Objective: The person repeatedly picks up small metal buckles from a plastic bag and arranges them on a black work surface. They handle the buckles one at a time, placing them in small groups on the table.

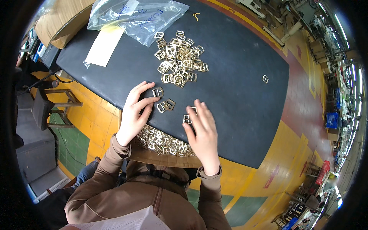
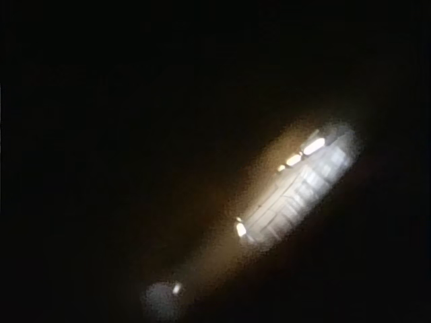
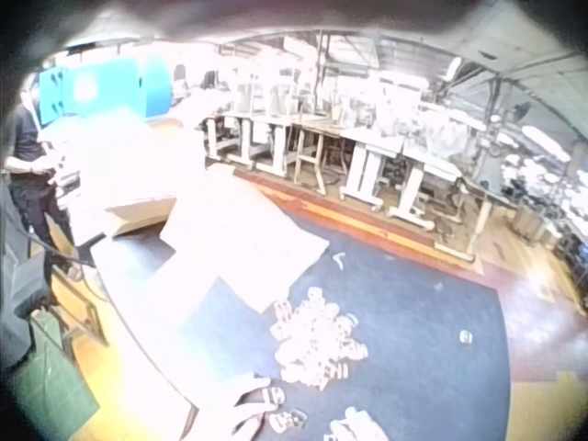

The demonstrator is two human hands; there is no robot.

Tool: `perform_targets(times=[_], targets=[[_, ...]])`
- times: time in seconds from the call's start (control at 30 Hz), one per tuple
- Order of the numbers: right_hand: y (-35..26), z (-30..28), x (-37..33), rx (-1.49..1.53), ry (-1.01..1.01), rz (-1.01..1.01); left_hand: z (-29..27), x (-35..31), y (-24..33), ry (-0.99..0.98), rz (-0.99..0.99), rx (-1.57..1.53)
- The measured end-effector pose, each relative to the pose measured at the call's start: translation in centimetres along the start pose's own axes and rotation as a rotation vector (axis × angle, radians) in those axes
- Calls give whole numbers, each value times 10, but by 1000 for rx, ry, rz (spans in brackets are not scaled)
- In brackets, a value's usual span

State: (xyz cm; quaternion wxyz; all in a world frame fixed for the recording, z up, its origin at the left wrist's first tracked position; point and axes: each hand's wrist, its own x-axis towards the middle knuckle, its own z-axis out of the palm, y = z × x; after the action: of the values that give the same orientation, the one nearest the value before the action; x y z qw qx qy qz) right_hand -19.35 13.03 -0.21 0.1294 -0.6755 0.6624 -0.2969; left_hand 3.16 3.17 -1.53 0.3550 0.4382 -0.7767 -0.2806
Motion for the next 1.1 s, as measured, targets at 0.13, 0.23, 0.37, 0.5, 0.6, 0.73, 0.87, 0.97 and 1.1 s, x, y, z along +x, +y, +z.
perform_targets(times=[0.13,0.23,0.37,0.5,0.6,0.73,0.87,0.97,1.1], targets=[[-19,0,-22,100,-247,-141,-2,1,0,-87,41,3],[-30,-7,-30,231,-400,-251,-3,0,-1,-83,68,-3],[-37,-10,-18,344,-305,-228,0,1,-2,17,-20,-42],[-32,17,20,98,-87,-196,1,6,-6,67,-53,-46],[-28,29,26,-4,-144,-286,4,13,-5,44,-41,18],[-25,20,1,94,-292,-336,8,29,-5,-66,99,96],[-28,3,-26,172,-409,-367,10,36,-3,-145,225,232],[-31,-9,-34,339,-408,-272,4,32,-5,-213,212,107],[-30,-7,-11,238,-144,-203,-3,27,-10,-252,210,-87]])
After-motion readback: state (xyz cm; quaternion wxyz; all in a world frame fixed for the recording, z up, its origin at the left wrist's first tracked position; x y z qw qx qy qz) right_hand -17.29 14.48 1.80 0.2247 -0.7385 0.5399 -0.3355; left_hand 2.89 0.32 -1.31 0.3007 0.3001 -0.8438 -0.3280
